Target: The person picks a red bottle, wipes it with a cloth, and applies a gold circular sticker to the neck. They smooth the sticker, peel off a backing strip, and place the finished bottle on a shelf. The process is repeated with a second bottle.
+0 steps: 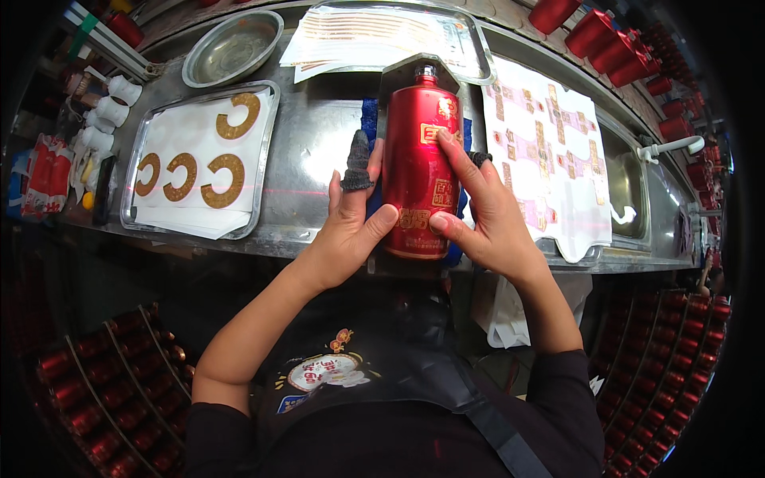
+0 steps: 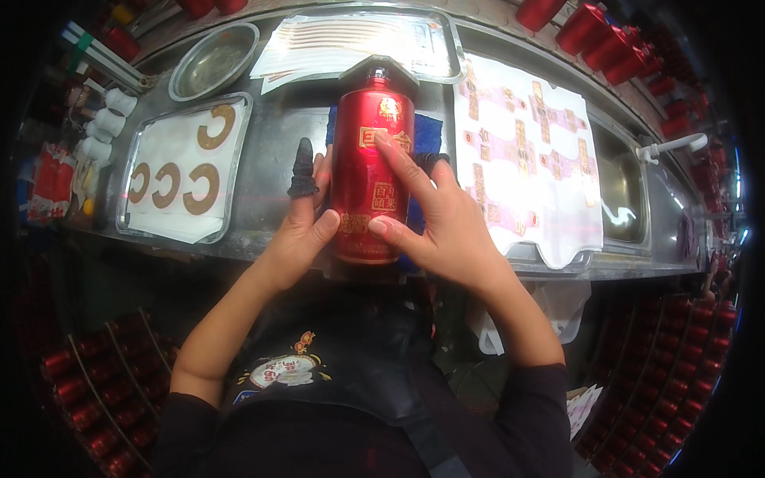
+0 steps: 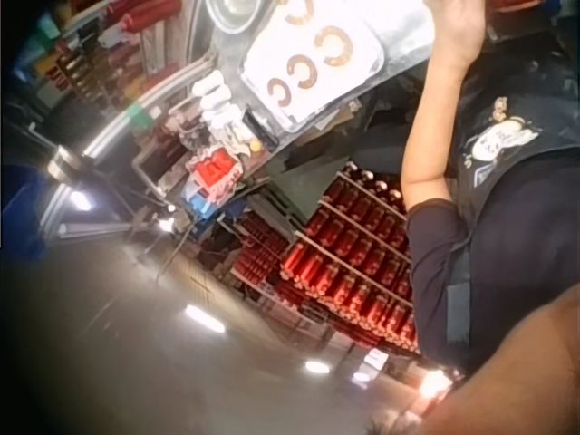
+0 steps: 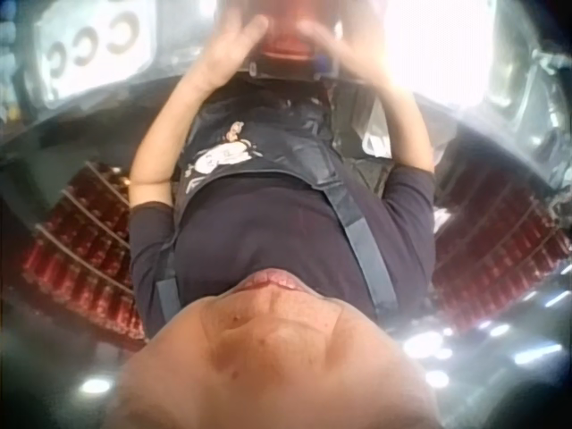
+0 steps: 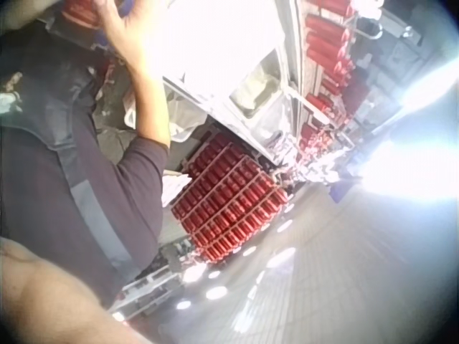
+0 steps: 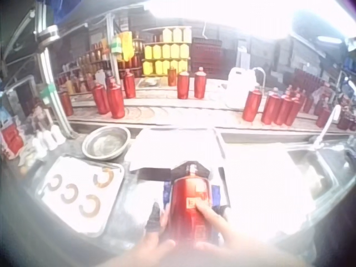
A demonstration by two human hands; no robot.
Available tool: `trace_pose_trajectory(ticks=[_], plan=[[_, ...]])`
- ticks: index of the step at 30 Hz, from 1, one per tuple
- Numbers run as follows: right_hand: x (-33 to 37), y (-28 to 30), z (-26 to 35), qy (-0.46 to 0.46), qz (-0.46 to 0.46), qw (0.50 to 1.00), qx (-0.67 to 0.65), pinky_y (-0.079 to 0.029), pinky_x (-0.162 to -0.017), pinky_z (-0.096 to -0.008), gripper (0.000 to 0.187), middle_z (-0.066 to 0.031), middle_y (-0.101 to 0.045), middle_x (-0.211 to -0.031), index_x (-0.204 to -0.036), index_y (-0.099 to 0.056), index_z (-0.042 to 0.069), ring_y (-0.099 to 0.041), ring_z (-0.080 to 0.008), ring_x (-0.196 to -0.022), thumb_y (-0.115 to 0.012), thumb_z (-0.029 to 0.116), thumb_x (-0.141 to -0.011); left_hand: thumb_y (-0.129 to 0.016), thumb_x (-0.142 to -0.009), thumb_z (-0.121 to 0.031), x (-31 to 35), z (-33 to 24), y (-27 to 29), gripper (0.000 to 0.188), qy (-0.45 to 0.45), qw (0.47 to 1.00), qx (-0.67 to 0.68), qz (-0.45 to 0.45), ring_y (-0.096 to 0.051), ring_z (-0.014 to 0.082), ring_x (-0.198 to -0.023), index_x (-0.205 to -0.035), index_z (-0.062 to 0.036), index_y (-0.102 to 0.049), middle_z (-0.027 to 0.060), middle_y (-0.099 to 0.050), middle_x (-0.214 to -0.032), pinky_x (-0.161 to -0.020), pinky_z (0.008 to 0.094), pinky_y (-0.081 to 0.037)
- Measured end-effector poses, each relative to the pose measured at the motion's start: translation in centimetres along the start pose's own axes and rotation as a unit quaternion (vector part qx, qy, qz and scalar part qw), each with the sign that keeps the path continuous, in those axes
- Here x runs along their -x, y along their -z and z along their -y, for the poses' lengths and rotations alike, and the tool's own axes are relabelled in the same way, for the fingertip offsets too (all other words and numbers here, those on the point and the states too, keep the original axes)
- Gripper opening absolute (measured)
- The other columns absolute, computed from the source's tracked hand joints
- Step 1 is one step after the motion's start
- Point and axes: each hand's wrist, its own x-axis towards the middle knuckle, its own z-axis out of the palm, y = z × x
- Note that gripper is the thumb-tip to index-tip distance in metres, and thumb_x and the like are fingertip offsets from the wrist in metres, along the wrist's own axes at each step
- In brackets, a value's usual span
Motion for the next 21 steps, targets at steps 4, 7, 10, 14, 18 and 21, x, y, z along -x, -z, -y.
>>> trace_pose_trajectory(ticks=[4, 7, 10, 14, 18, 21], plan=[[0.0, 0.6, -0.2, 0.011, -0.012, 1.000, -0.004, -0.045, -0.075, -0.0399, 0.081, -0.0157, -0.046, -0.087, -0.157, -0.036, 0.031, -0.055, -0.0325, -0.078, -0.069, 0.053, -0.087, -0.047, -0.105, -0.040, 0.0, -1.0, 0.3, 0.074, 0.002, 0.999, -0.037, -0.025, -0.007, 0.0288, -0.156, -0.162, -0.0120, -0.010, 0.0122, -0.019, -0.168, -0.118, 0.0587, 0.010], [-0.4, 1.1, -0.6, -0.017, -0.058, 0.998, -0.010, -0.044, -0.073, -0.0387, 0.077, -0.0154, -0.047, -0.086, -0.157, -0.037, 0.029, -0.053, -0.0304, -0.077, -0.067, 0.052, -0.090, -0.054, -0.102, -0.037, -0.5, -2.3, 0.6, 0.074, -0.128, 0.970, -0.196, -0.057, -0.008, 0.0314, -0.156, -0.161, -0.0142, -0.016, 0.0125, -0.019, -0.168, -0.117, 0.0616, 0.008], [-0.7, 1.2, -0.8, 0.022, -0.057, 0.998, 0.018, -0.045, -0.073, -0.0392, 0.072, -0.0160, -0.048, -0.086, -0.155, -0.040, 0.031, -0.054, -0.0322, -0.076, -0.065, 0.052, -0.091, -0.059, -0.098, -0.031, -1.2, -3.5, -0.1, 0.067, -0.161, 0.945, -0.282, -0.023, -0.015, 0.0316, -0.155, -0.157, -0.0167, -0.030, 0.0095, -0.028, -0.165, -0.116, 0.0649, 0.006], [-0.9, 0.4, -0.8, 0.053, -0.039, 0.997, 0.032, -0.048, -0.072, -0.0435, 0.072, -0.0195, -0.050, -0.088, -0.155, -0.039, 0.035, -0.058, -0.0372, -0.076, -0.064, 0.056, -0.090, -0.059, -0.095, -0.034, -1.2, -4.5, -0.3, 0.060, -0.143, 0.930, -0.338, -0.011, -0.016, 0.0302, -0.154, -0.151, -0.0177, -0.043, 0.0063, -0.035, -0.161, -0.116, 0.0674, 0.004], [-1.4, 0.2, -1.0, 0.034, -0.022, 0.999, 0.032, -0.039, -0.070, -0.0385, 0.085, -0.0143, -0.042, -0.080, -0.158, -0.035, 0.024, -0.046, -0.0311, -0.073, -0.066, 0.059, -0.087, -0.058, -0.094, -0.039, -1.7, -4.3, 0.2, 0.061, -0.141, 0.922, -0.360, -0.015, -0.016, 0.0314, -0.154, -0.150, -0.0181, -0.044, 0.0064, -0.035, -0.161, -0.115, 0.0675, 0.005], [-1.6, 0.4, -1.3, 0.047, -0.026, 0.998, 0.036, -0.048, -0.071, -0.0464, 0.077, -0.0211, -0.049, -0.089, -0.156, -0.035, 0.035, -0.059, -0.0412, -0.077, -0.063, 0.059, -0.089, -0.058, -0.094, -0.038, -1.7, -4.2, 0.3, 0.062, -0.144, 0.925, -0.352, -0.009, -0.013, 0.0335, -0.154, -0.151, -0.0175, -0.043, 0.0071, -0.034, -0.162, -0.115, 0.0678, 0.006]])
